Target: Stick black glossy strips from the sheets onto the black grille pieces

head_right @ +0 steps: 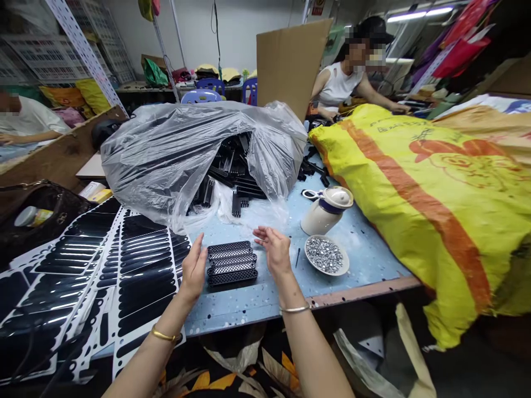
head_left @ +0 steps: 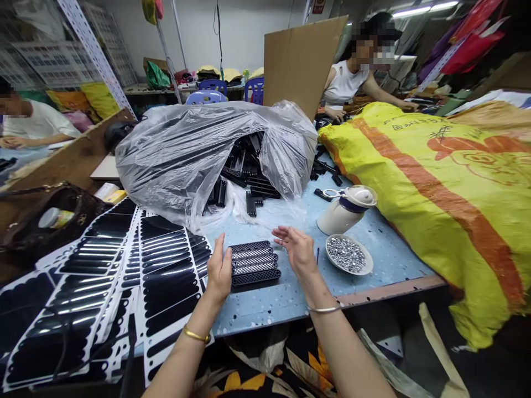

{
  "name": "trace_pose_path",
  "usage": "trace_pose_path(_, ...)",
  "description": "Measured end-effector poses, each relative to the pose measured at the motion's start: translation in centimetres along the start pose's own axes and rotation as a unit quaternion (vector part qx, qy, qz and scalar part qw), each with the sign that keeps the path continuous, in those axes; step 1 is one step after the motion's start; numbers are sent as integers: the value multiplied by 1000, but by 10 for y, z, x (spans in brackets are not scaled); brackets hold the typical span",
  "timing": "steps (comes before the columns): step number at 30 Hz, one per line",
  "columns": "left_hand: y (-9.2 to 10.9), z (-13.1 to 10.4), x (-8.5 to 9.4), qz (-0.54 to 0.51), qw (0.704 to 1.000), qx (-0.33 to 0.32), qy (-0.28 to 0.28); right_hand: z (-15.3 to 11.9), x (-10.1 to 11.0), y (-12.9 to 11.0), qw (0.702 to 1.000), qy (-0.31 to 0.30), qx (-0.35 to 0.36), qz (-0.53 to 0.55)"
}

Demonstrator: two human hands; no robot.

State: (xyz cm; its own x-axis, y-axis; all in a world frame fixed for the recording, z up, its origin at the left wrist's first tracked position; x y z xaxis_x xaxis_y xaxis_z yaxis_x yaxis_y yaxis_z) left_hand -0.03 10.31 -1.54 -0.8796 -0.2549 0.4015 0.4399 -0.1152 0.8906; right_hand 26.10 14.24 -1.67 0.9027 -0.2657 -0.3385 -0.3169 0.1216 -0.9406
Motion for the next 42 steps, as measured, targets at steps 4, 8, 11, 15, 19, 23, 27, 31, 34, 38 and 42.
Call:
trace_pose_path(4, -12, 8, -20, -6, 1000, 20, 4, 6, -18, 21, 998, 4, -23, 57)
trace_pose_path(8, -14, 4, -21, -16, 1000, 16, 14, -7, -26, 31, 996, 6, -31, 81)
trace_pose_path(11, -10, 4, -18, -18, 1000, 8, 14, -14, -26, 32, 996, 12, -33, 87)
trace_pose_path(15, -6, 4, -18, -16, 1000, -1, 7, -17, -25, 30, 996, 20, -32, 86)
trace_pose_path(19, -3, 3, -18, -23, 1000, -12, 2, -16, -24, 29, 997, 22, -26, 72)
trace_pose_path(23, -2, 4, -17, -29, 1000, -6, -2, -13, -26, 28, 999, 11, -17, 38)
trace_pose_path(27, -6, 6, -15, -36, 999, 20, -10, -11, -26, 17, 999, -9, 13, -41)
trace_pose_path(31, -11, 6, -7, -34, 998, 51, -13, -15, 2, -28, 978, -13, 76, -195)
trace_pose_path(34, -5, 3, 8, -19, 999, 49, -1, -21, 49, -81, 935, 1, 120, -333)
trace_pose_path(38, 16, -4, 30, 15, 1000, -16, -21, -23, 116, -136, 862, 39, 118, -492)
trace_pose_path(42, 34, -13, 48, 135, 983, -125, -3, -13, 138, -135, 807, 2, 77, -586)
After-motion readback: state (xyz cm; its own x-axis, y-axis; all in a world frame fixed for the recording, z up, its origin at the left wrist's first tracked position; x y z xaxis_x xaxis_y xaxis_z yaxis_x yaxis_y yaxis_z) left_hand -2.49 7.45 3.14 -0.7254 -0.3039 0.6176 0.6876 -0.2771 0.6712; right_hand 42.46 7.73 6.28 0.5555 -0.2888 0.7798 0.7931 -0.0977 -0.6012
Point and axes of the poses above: each hand's wrist, its own z-axis towards the middle knuckle, its own x-axis out of the back of the hand, y = z × x, the point moved 8 cm from there along z, towards the middle knuckle, and after that the axes turned 9 degrees about z, right-handed, at the moved point
